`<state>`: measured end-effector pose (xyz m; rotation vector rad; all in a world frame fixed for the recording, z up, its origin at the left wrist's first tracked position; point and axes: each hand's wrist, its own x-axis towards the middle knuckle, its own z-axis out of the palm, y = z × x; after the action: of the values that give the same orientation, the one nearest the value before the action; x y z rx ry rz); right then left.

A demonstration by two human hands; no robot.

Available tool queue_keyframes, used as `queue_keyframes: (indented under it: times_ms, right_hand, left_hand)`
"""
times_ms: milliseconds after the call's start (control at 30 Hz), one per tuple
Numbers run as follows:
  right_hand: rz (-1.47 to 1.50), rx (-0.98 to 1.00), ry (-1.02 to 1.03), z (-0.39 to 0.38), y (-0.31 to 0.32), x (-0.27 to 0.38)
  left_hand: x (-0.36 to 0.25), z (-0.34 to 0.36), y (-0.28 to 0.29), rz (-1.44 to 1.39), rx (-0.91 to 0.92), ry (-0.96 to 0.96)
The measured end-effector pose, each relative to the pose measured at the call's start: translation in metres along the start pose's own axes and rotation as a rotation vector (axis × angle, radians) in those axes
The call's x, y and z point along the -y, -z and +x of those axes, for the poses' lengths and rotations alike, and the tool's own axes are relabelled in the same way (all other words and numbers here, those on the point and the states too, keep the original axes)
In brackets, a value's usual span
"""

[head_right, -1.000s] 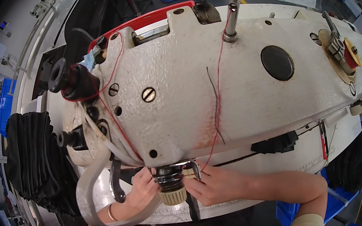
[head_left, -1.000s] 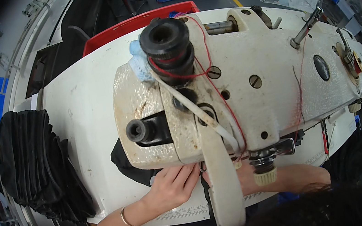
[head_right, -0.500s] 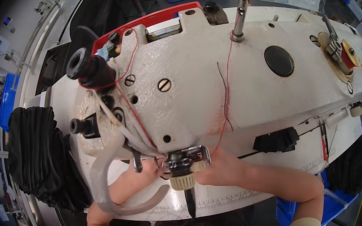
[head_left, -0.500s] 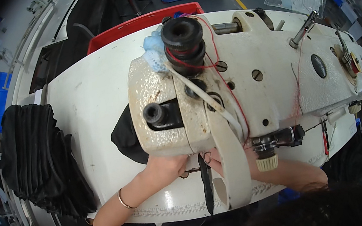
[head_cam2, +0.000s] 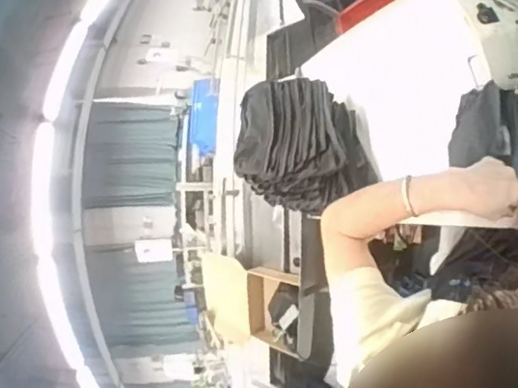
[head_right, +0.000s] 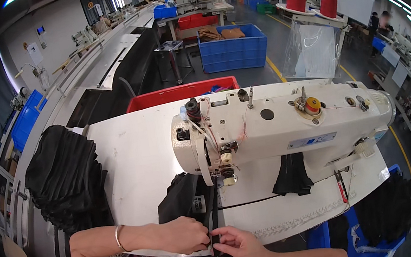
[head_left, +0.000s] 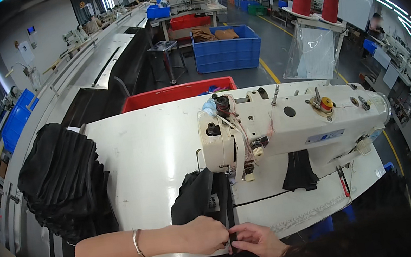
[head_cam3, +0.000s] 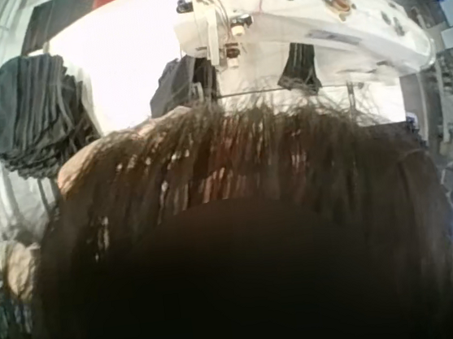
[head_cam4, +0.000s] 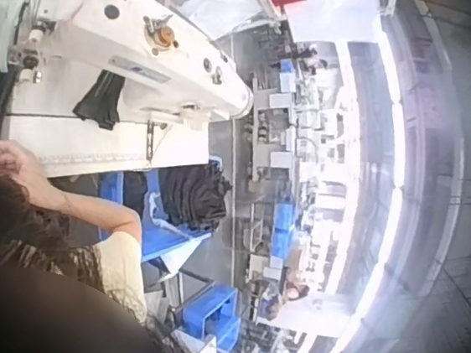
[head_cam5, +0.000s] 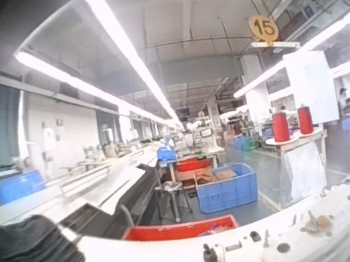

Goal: Sewing a black strap or border onto a leather accessory component using an industrial sewing machine.

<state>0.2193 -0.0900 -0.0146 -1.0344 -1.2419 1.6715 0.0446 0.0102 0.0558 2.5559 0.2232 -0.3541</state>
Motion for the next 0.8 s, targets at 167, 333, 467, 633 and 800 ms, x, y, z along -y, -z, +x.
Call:
queue_keyframes:
  times_ms: [167, 333, 467, 633, 800]
  right_hand:
    - [-0.445, 0.031, 0.150, -0.026, -0.005, 0.002]
    - [-0.991, 0.060, 0.429, -0.034, -0.008, 0.011]
    - [-1.371, 0.040, 0.547, -0.033, -0.010, 0.011]
    - [-1.530, -0.082, 0.768, -0.029, -0.004, -0.003]
    - [-1.663, 0.073, 0.850, -0.024, 0.008, -0.014]
  left_hand:
    - [-0.023, -0.018, -0.060, 0.481, -0.387, 0.051]
    - [-0.018, -0.035, -0.064, -0.088, -0.929, 0.299]
    - [-0.017, -0.042, -0.065, -0.302, -1.029, 0.425]
    - [-0.016, -0.045, -0.071, -0.432, -1.022, 0.420]
    - [0.017, -0.043, -0.025, -0.876, -1.301, 0.679]
